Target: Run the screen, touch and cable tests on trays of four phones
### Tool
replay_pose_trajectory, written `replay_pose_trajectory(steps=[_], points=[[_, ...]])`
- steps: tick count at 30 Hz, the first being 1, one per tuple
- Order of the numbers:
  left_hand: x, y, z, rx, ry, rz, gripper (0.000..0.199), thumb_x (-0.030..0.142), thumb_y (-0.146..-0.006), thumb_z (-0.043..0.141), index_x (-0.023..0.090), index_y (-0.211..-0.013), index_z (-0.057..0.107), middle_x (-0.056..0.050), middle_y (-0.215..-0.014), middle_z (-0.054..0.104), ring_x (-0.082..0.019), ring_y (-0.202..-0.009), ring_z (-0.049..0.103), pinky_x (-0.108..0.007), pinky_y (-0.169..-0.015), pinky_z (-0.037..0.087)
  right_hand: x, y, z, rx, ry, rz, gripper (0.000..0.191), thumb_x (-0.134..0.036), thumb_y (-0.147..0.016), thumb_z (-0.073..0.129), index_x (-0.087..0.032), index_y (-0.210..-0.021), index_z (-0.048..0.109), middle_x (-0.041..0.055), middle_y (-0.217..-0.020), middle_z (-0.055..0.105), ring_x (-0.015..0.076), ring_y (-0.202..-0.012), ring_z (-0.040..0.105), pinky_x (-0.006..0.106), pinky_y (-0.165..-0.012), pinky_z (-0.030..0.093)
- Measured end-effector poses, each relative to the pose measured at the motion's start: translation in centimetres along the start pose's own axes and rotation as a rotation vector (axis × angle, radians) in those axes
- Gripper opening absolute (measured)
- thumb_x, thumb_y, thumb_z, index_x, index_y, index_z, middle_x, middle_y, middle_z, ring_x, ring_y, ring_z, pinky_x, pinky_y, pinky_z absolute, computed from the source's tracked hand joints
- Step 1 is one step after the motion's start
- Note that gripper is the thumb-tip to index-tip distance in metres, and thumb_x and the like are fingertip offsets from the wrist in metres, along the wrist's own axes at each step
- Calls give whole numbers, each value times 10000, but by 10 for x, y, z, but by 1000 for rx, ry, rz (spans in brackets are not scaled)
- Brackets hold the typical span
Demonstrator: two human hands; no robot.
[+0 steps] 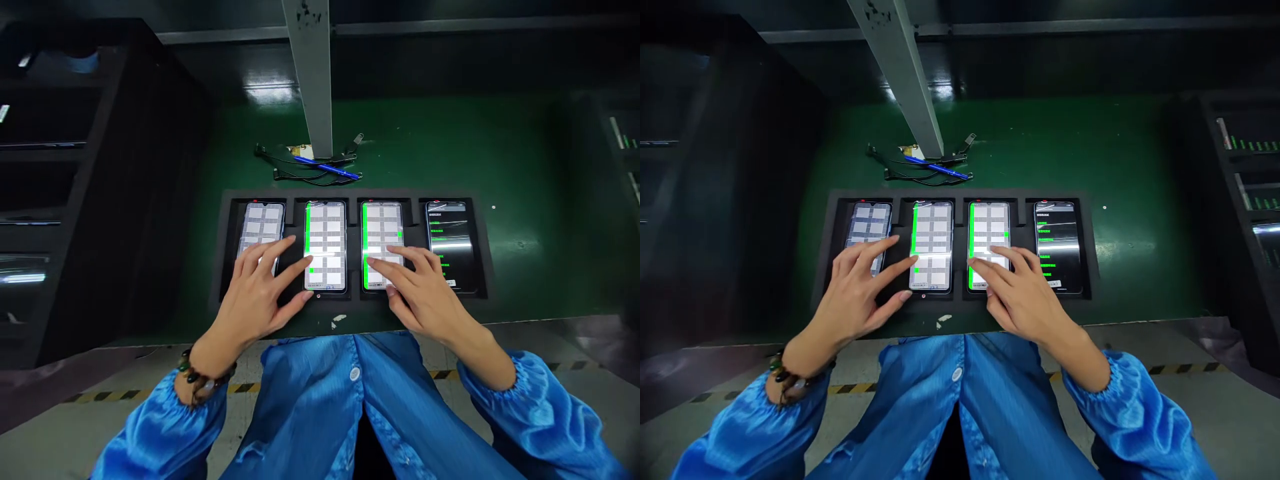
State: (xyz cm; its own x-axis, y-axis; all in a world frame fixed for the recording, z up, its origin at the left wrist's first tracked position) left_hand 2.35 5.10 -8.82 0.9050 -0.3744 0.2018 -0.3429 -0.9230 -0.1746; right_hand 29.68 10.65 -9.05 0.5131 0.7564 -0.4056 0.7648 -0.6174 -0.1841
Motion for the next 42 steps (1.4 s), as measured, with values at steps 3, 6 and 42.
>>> replay_pose_trajectory(steps=[3, 6, 42], points=[[-4, -10, 1, -55, -22, -7, 530, 464, -1054, 652, 211, -1519, 671, -219, -1686, 503, -449, -1458, 527, -668, -1198, 436, 3, -7, 1, -33, 6, 12, 686, -114, -1007, 536, -255, -1675, 464, 47, -1618, 668, 359, -1546, 498, 585, -1220, 377], [0, -5, -3, -12, -10, 51, 487, 426, -1033, 690, 214, -1472, 692, -202, -1632, 568, -420, -1434, 552, -645, -1199, 444, -4, -3, 0, -36, -38, -54, 669, -113, -1001, 534, -243, -1656, 491, 35, -1529, 739, 337, -1496, 552, 570, -1228, 366], [8, -13, -9, -67, 160, 216, 397, 391, -983, 709, 271, -1356, 775, -114, -1562, 666, -369, -1357, 617, -611, -1217, 440, 23, 43, -30, 77, 9, 85, 576, -92, -1008, 531, -227, -1564, 596, 76, -1161, 834, 340, -1421, 622, 552, -1143, 469]])
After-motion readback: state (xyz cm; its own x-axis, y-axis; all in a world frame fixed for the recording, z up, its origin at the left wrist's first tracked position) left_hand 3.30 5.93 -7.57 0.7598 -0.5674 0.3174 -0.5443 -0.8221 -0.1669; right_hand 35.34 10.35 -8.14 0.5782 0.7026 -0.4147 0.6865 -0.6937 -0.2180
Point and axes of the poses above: each hand's wrist, its own y-axis away from the middle knuckle, its own z-axis out of the palm, x = y × z, the point moved 6 cm from there along -y, towards the middle knuckle
